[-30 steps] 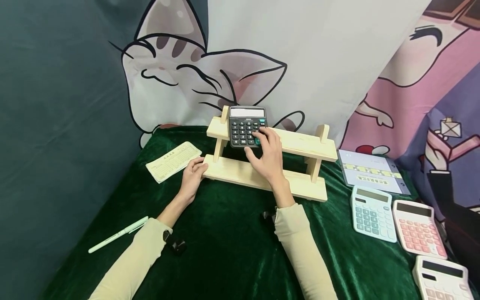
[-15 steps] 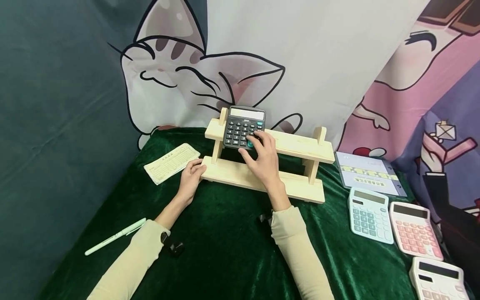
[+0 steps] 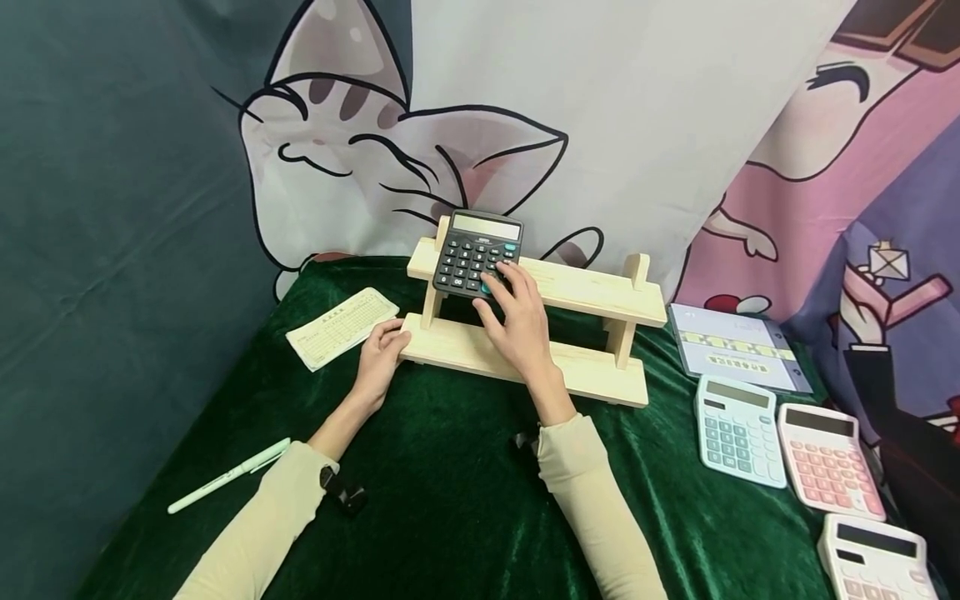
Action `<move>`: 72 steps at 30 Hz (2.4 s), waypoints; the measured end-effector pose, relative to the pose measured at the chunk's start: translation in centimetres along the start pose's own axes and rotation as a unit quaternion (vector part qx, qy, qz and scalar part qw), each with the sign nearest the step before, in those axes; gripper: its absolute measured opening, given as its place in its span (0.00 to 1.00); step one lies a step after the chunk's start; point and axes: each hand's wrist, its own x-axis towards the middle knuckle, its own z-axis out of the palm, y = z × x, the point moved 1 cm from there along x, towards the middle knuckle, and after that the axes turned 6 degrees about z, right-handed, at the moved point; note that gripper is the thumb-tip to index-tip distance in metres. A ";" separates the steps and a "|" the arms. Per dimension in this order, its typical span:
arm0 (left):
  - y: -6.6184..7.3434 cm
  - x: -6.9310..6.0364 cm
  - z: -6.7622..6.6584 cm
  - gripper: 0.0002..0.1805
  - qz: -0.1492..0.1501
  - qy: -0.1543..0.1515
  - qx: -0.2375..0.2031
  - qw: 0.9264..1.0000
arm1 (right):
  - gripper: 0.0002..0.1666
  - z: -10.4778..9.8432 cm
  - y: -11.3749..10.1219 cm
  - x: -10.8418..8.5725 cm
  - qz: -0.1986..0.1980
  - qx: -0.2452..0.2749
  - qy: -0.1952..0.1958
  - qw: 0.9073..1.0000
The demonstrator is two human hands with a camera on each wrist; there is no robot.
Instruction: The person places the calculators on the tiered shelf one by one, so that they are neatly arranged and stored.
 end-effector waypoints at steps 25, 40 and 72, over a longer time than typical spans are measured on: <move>-0.2 0.3 0.0 0.24 -0.004 0.003 0.000 1.000 | 0.20 -8.1 4.8 -2.4 -0.019 0.057 0.099 0.993; -0.3 0.3 0.1 0.24 -0.002 -0.001 -0.011 1.000 | 0.35 -18.1 14.2 -11.5 0.232 -0.089 0.129 0.960; -0.3 0.3 0.0 0.23 0.000 0.002 -0.007 1.000 | 0.85 -22.5 17.8 -16.1 0.587 -0.226 -0.263 0.732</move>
